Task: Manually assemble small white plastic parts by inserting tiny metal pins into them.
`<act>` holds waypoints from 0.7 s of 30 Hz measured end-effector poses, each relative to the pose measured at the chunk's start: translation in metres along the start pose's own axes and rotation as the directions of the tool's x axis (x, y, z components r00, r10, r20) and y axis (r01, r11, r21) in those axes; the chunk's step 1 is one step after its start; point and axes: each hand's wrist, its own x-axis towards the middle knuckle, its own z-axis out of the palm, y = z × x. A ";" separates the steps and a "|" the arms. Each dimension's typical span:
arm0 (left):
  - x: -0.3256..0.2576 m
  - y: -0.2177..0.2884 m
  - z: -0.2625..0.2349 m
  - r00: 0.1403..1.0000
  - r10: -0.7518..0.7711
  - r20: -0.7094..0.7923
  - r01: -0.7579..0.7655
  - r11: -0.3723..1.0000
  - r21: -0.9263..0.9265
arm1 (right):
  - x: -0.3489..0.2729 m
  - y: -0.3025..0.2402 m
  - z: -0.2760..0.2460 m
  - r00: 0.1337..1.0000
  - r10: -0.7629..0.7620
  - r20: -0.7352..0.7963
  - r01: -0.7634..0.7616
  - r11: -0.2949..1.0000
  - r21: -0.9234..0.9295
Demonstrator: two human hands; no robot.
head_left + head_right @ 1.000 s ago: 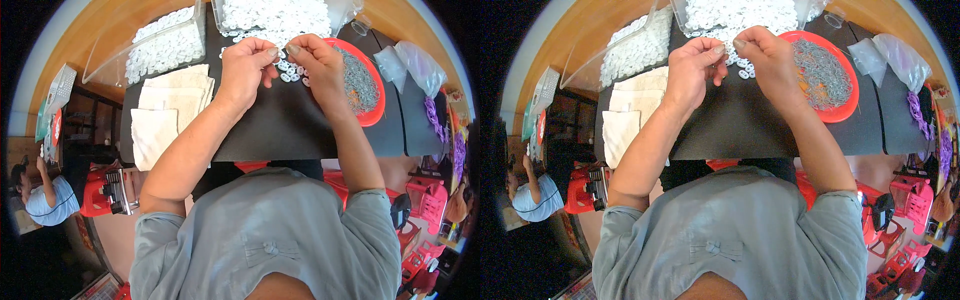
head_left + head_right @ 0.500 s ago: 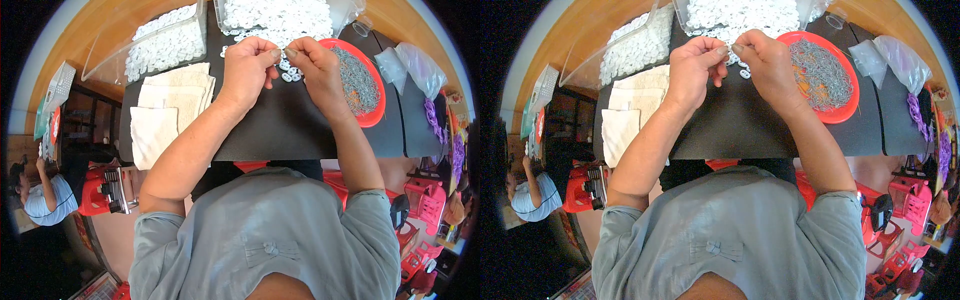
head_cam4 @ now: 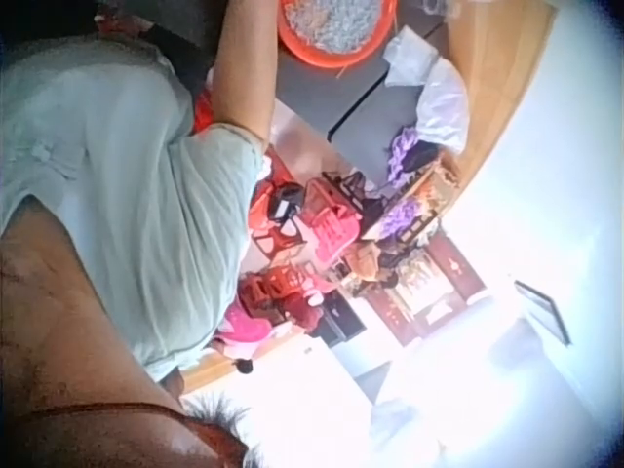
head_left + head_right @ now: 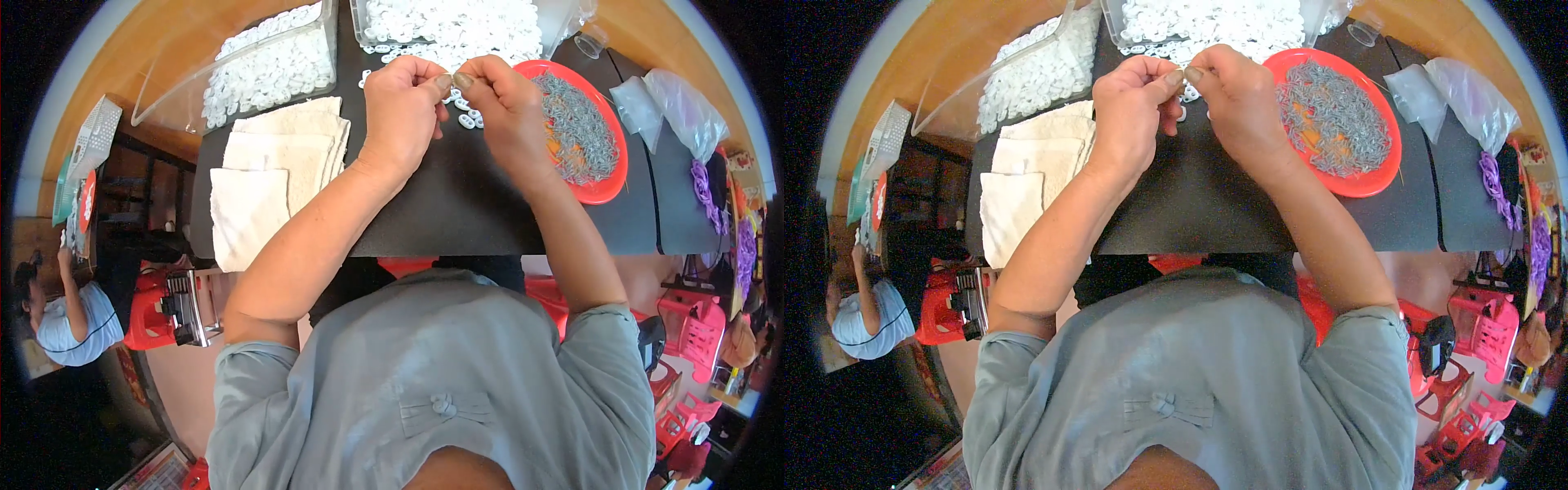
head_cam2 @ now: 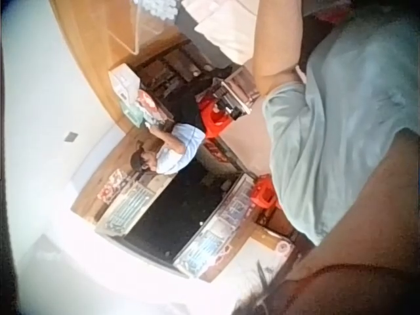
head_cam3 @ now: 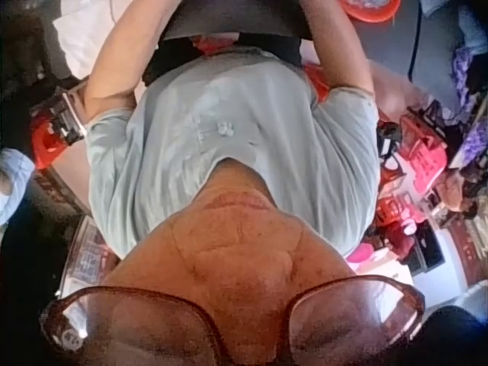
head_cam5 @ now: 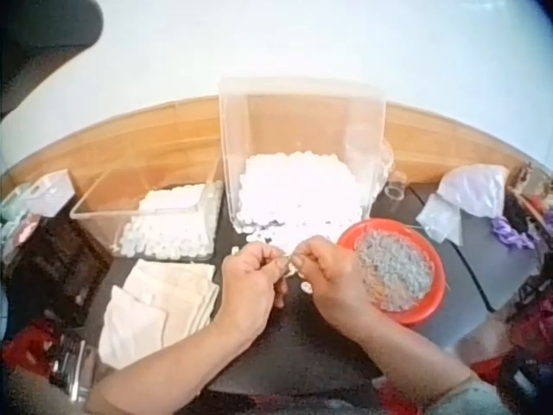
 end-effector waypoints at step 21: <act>0.006 0.002 -0.007 0.994 -0.042 0.100 0.038 0.998 0.045 | 0.000 0.008 -0.008 0.966 -0.260 0.002 0.247 0.917 -0.312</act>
